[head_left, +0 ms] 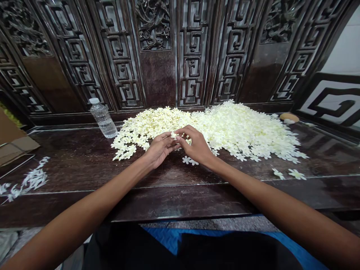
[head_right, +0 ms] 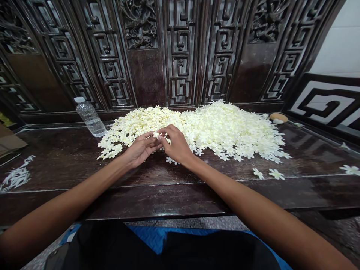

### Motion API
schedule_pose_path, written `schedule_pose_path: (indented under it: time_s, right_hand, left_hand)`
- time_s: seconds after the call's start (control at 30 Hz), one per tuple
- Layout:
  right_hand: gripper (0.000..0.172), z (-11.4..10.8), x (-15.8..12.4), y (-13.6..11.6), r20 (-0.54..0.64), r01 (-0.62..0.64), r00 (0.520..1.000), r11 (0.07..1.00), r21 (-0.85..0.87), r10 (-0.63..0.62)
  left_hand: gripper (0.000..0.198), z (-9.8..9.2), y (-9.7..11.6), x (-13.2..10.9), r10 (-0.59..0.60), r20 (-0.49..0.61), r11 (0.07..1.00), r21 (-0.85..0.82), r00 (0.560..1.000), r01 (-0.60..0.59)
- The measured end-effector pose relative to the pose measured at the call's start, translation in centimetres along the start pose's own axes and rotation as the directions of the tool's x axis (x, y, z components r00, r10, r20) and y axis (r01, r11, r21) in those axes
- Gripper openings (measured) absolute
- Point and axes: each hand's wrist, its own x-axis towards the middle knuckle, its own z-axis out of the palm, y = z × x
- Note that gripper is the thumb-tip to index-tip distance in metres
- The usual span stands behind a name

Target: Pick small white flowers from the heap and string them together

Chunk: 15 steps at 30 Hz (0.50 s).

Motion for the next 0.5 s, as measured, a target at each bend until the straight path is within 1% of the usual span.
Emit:
schedule_pose_path:
  time_s: [0.07,0.13,0.23,0.37,0.5]
  right_hand:
    - [0.021,0.07,-0.01,0.11,0.020,-0.030,0.999,0.999,0.027,0.030]
    - [0.025,0.07,0.04,0.34,0.024,-0.066,0.998,0.997,0.032,0.065]
    - [0.021,-0.03,0.16,0.68,0.006,-0.116,0.993,0.993,0.030,0.116]
    - [0.020,-0.29,0.24,0.65,0.025,-0.170,0.985,0.983,0.069,0.169]
    - [0.021,-0.39,0.23,0.45,0.043,-0.191,0.981,0.980,0.060,0.189]
  left_hand:
    - [0.021,-0.37,-0.06,0.12,0.049,0.005,0.997,0.060,0.999,-0.049]
    - [0.030,-0.63,-0.01,0.24,0.111,0.022,0.982,0.149,0.994,-0.114]
    - [0.041,-0.65,0.22,0.33,0.192,0.074,0.936,0.287,0.979,-0.205]
    - [0.039,-0.39,0.56,0.30,0.227,0.128,0.864,0.431,0.966,-0.260]
    - [0.038,-0.81,0.67,0.47,0.288,0.164,0.757,0.564,0.944,-0.329]
